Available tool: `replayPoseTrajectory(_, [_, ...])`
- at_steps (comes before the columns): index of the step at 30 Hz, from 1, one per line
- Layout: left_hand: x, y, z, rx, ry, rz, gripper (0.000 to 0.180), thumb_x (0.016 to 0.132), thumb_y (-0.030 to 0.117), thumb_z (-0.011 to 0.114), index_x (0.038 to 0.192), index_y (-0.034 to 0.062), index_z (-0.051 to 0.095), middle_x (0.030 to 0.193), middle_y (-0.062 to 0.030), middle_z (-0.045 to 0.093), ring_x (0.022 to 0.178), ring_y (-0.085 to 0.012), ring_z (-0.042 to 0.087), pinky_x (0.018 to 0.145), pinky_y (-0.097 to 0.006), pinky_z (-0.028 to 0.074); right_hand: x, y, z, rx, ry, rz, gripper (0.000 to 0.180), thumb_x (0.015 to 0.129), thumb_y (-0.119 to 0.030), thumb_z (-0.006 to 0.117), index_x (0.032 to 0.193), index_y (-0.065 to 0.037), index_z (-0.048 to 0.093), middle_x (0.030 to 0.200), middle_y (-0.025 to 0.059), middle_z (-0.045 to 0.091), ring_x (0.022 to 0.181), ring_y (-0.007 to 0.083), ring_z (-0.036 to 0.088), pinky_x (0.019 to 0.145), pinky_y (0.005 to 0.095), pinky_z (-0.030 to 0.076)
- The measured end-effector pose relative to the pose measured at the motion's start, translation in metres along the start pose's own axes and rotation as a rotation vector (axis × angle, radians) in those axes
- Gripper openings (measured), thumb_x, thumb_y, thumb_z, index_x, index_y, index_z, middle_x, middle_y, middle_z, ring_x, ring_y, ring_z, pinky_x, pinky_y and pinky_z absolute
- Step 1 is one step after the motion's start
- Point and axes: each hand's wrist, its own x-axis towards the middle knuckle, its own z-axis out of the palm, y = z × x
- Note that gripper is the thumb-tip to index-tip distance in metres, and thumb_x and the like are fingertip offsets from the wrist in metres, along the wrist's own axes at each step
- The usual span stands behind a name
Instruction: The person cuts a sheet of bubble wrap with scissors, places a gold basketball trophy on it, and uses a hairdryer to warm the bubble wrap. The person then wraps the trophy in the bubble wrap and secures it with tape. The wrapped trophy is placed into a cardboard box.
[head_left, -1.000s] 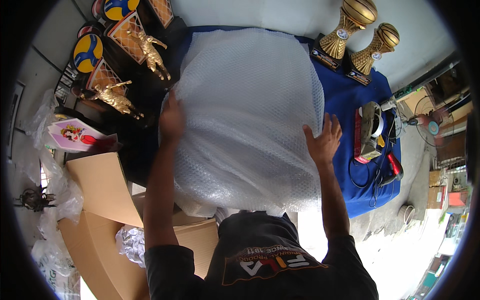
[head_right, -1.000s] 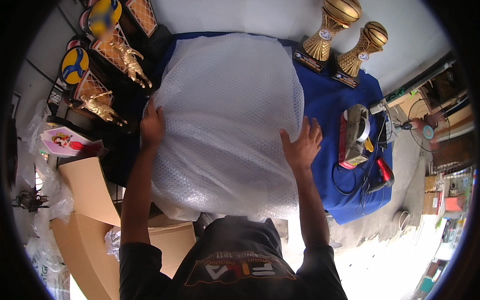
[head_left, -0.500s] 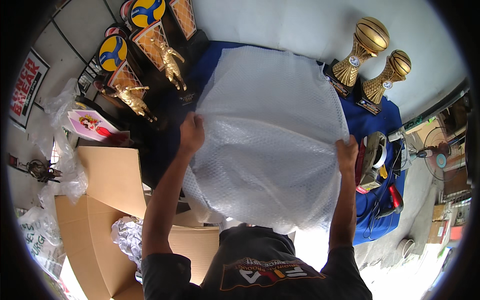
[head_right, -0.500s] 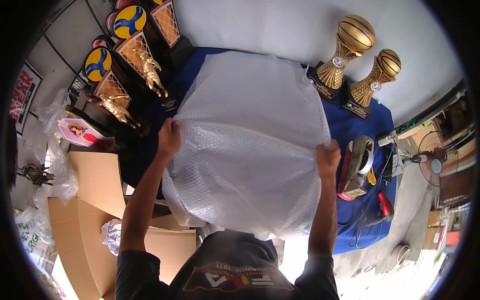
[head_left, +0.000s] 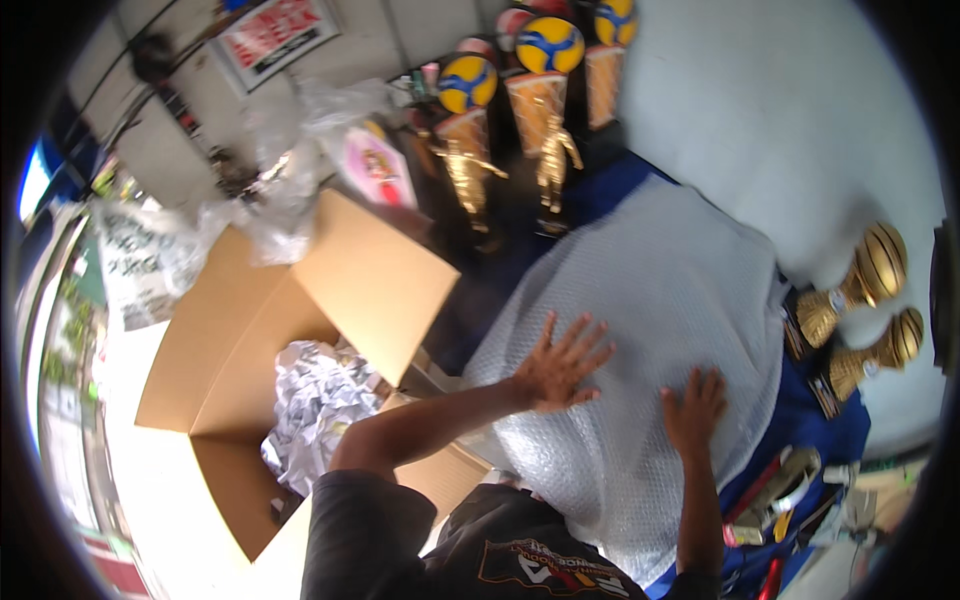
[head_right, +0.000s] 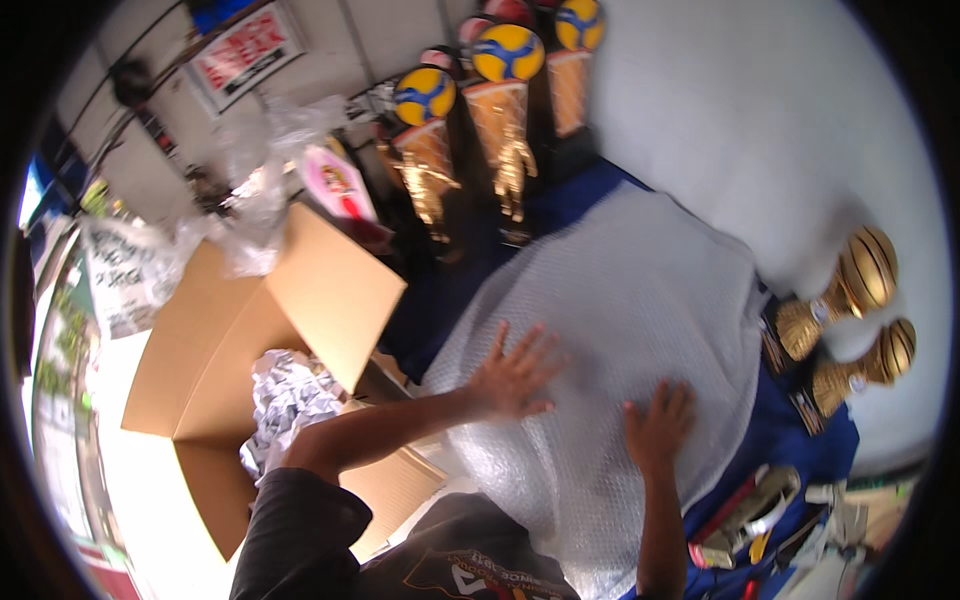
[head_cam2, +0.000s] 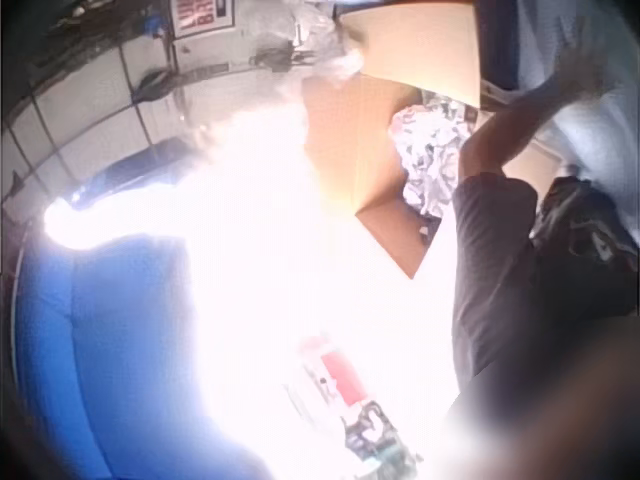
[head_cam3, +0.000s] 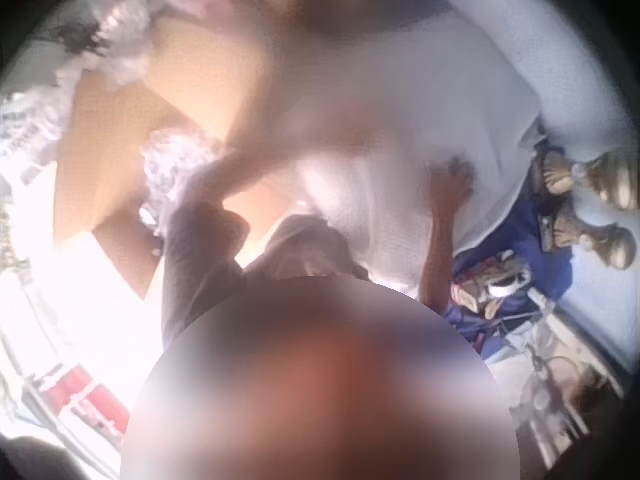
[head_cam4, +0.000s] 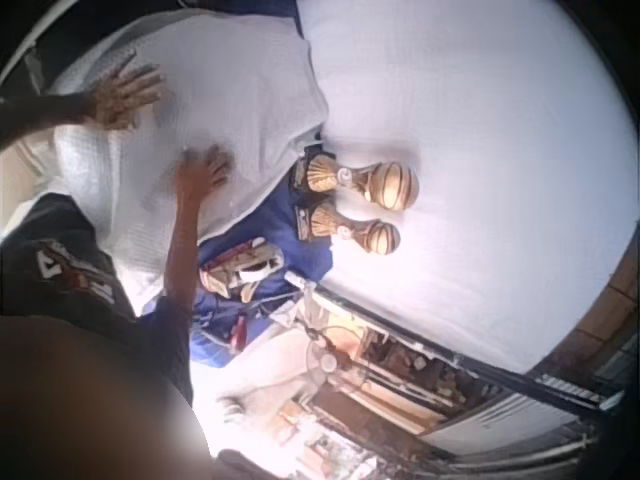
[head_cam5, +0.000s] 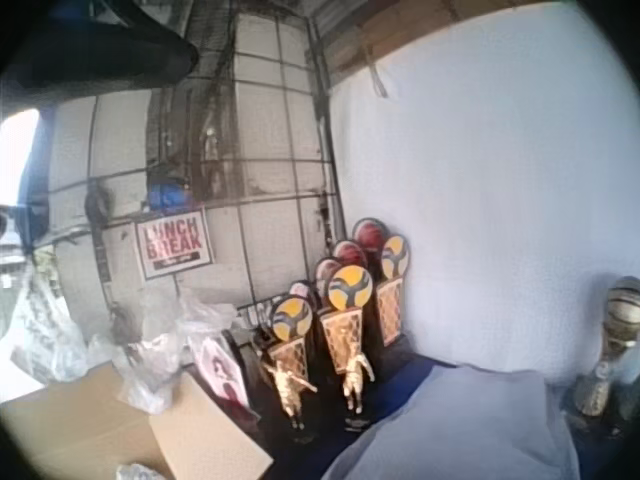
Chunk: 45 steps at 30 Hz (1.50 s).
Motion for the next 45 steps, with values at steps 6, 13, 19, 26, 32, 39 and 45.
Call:
replayPoseTrajectory(6, [-0.04, -0.025, -0.026, -0.139, 0.366, 0.026, 0.06, 0.1, 0.047, 0.048, 0.144, 0.0064, 0.045, 0.156, -0.0206, 0.03, 0.146, -0.0349, 0.028, 0.118, -0.057, 0.024, 0.006, 0.033, -0.015, -0.175, 0.075, -0.001, 0.073, 0.101, -0.056, 0.036, 0.155, -0.008, 0.027, 0.163, 0.0201, 0.015, 0.15, 0.0409, 0.012, 0.116, 0.0636, 0.011])
replayPoseTrajectory(13, [-0.136, -0.197, -0.208, 0.42, 1.253, -0.779, 0.05, 0.083, 0.012, 0.061, 0.131, 0.0016, 0.049, 0.132, -0.0209, 0.051, 0.124, -0.0387, 0.048, 0.104, -0.049, 0.038, 0.013, 0.047, -0.012, -0.229, 0.501, -0.12, 0.067, 0.102, -0.047, 0.039, 0.155, -0.008, 0.029, 0.161, 0.0195, 0.021, 0.148, 0.0395, 0.023, 0.116, 0.0571, 0.019])
replayPoseTrajectory(19, [-0.225, -0.263, -0.174, 0.228, 0.888, -1.414, 0.083, 0.073, 0.035, 0.076, 0.141, 0.006, 0.039, 0.142, -0.0231, 0.039, 0.13, -0.0427, 0.04, 0.098, -0.057, 0.043, 0.013, 0.072, 0.017, -0.049, -0.004, -0.165, 0.071, 0.096, -0.045, 0.053, 0.151, -0.005, 0.035, 0.157, 0.0248, 0.027, 0.147, 0.0432, 0.022, 0.118, 0.0574, 0.016])
replayPoseTrajectory(26, [-0.265, -0.27, -0.114, 0.504, 0.589, -1.205, 0.023, 0.084, 0.01, 0.058, 0.106, 0.0066, 0.054, 0.096, -0.021, 0.069, 0.1, -0.0364, 0.066, 0.077, -0.058, 0.049, 0.036, 0.042, -0.012, 0.012, -0.038, -0.173, 0.058, 0.092, -0.03, 0.064, 0.137, 0.001, 0.048, 0.149, 0.0256, 0.039, 0.14, 0.044, 0.032, 0.114, 0.0563, 0.024])
replayPoseTrajectory(32, [-0.227, -0.205, -0.15, -0.036, 0.76, -0.622, 0.016, 0.083, 0.005, 0.057, 0.098, 0.001, 0.052, 0.071, -0.026, 0.062, 0.072, -0.0488, 0.061, 0.062, -0.055, 0.049, 0.055, -0.086, -0.084, 0.484, -0.129, -0.658, 0.052, 0.091, -0.026, 0.067, 0.132, 0.002, 0.052, 0.139, 0.0237, 0.05, 0.129, 0.0408, 0.048, 0.101, 0.0508, 0.044])
replayPoseTrajectory(39, [-0.15, -0.018, -0.208, -0.593, 0.556, 0.339, 0.032, 0.069, 0.004, 0.069, 0.097, -0.0016, 0.056, 0.086, -0.0205, 0.063, 0.085, -0.041, 0.064, 0.073, -0.049, 0.05, 0.024, -0.221, -0.141, 0.764, 0.427, -1.363, 0.061, 0.083, -0.037, 0.075, 0.128, 0.0, 0.057, 0.134, 0.0221, 0.056, 0.128, 0.0401, 0.052, 0.109, 0.052, 0.037])
replayPoseTrajectory(45, [-0.12, -0.065, -0.319, -1.168, 1.485, -0.294, 0.025, 0.099, 0.025, 0.055, 0.112, 0.0044, 0.054, 0.099, -0.0112, 0.065, 0.088, -0.0183, 0.066, 0.068, -0.032, 0.056, 0.061, -0.205, -0.197, 1.608, 0.017, -0.633, 0.018, 0.099, -0.015, 0.053, 0.1, 0.001, 0.063, 0.085, 0.0046, 0.066, 0.07, 0.0087, 0.06, 0.063, 0.0251, 0.048])
